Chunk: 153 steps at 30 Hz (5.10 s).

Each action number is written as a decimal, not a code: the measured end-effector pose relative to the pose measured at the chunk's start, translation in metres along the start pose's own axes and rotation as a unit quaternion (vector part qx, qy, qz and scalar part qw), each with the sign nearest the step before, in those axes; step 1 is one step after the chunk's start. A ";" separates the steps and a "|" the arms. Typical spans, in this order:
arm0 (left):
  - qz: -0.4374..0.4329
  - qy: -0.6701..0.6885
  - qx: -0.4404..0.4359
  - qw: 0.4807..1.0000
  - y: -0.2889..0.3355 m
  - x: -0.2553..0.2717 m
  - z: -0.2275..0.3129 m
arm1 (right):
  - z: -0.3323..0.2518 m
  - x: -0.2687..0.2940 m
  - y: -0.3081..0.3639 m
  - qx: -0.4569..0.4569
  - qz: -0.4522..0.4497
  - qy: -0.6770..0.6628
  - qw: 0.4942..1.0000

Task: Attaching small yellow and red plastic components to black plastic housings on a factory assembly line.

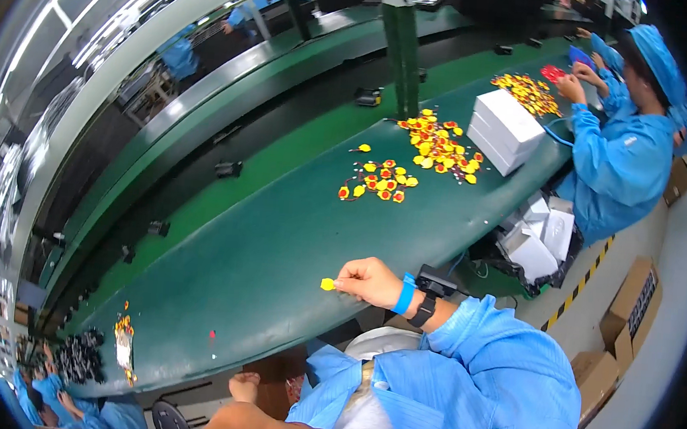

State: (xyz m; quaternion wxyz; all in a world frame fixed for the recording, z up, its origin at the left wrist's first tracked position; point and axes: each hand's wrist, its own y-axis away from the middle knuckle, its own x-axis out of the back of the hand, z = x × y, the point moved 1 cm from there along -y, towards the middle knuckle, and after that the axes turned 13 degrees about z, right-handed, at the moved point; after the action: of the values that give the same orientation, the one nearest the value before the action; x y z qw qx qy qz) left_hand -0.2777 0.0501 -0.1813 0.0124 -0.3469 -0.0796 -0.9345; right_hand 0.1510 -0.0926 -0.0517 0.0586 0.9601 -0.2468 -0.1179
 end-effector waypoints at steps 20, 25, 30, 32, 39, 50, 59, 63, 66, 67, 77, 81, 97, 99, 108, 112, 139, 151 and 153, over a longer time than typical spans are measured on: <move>-0.097 -0.002 -0.549 0.830 0.112 -0.054 0.300 | -0.003 -0.008 0.016 0.007 -0.095 0.029 0.995; -0.136 0.008 -0.616 0.776 0.119 -0.076 0.304 | -0.006 -0.003 0.025 0.023 -0.089 0.023 0.996; -0.087 -0.001 -0.606 0.791 0.123 -0.081 0.297 | 0.002 -0.009 0.027 0.102 -0.034 0.038 0.993; -0.069 -0.015 -0.572 0.817 0.125 -0.081 0.296 | 0.003 -0.013 0.026 0.154 0.003 0.094 0.984; -0.091 -0.019 -0.531 0.842 0.120 -0.083 0.286 | 0.002 -0.017 0.028 0.090 -0.013 0.139 0.986; -0.075 -0.065 -0.603 0.792 0.107 -0.094 0.281 | -0.013 -0.012 0.020 0.207 -0.039 0.249 0.945; -0.086 -0.036 -0.577 0.812 0.098 -0.103 0.282 | -0.007 -0.008 0.007 0.224 -0.023 0.218 0.950; -0.163 0.051 -0.487 0.857 0.084 -0.096 0.281 | -0.009 -0.004 0.007 0.223 -0.021 0.229 0.947; -0.204 0.143 -0.305 0.919 0.051 -0.078 0.280 | -0.008 -0.001 0.008 0.127 0.021 0.128 0.983; -0.205 0.154 -0.230 0.939 0.032 -0.069 0.280 | -0.007 0.002 0.007 0.110 0.042 0.123 0.985; 0.185 0.202 -0.088 0.958 -0.238 0.035 0.281 | -0.014 0.019 -0.009 0.203 0.194 0.190 0.941; 0.222 0.158 -0.039 0.961 -0.312 0.030 0.276 | -0.022 0.010 -0.015 0.234 0.194 0.256 0.918; 0.138 0.229 0.015 0.963 -0.387 -0.018 0.313 | -0.027 0.002 -0.026 0.253 0.197 0.328 0.889; 0.087 0.210 -0.044 0.973 -0.359 -0.017 0.323 | -0.027 0.002 -0.025 0.247 0.197 0.326 0.891; -0.134 0.376 -0.110 0.910 -0.164 -0.018 0.328 | -0.018 0.008 -0.020 0.224 0.178 0.284 0.915; -0.191 0.409 -0.076 0.889 -0.081 -0.024 0.314 | -0.018 0.004 -0.017 0.114 0.132 0.111 0.978; -0.280 0.397 -0.174 0.857 0.092 -0.058 0.296 | -0.055 -0.041 0.025 0.046 -0.015 -0.027 0.998; -0.247 0.399 -0.205 0.859 0.093 -0.062 0.294 | -0.045 -0.043 0.023 0.070 0.011 0.003 0.997; -0.252 0.364 -0.231 0.867 0.091 -0.062 0.293 | -0.044 -0.044 0.023 0.068 0.014 0.013 0.998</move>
State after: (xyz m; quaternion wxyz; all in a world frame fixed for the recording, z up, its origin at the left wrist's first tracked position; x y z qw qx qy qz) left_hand -0.0341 0.0047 0.0104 -0.2760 0.0566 0.0635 -0.9574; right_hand 0.1140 -0.0889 0.0034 -0.0018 0.9598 -0.2668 -0.0876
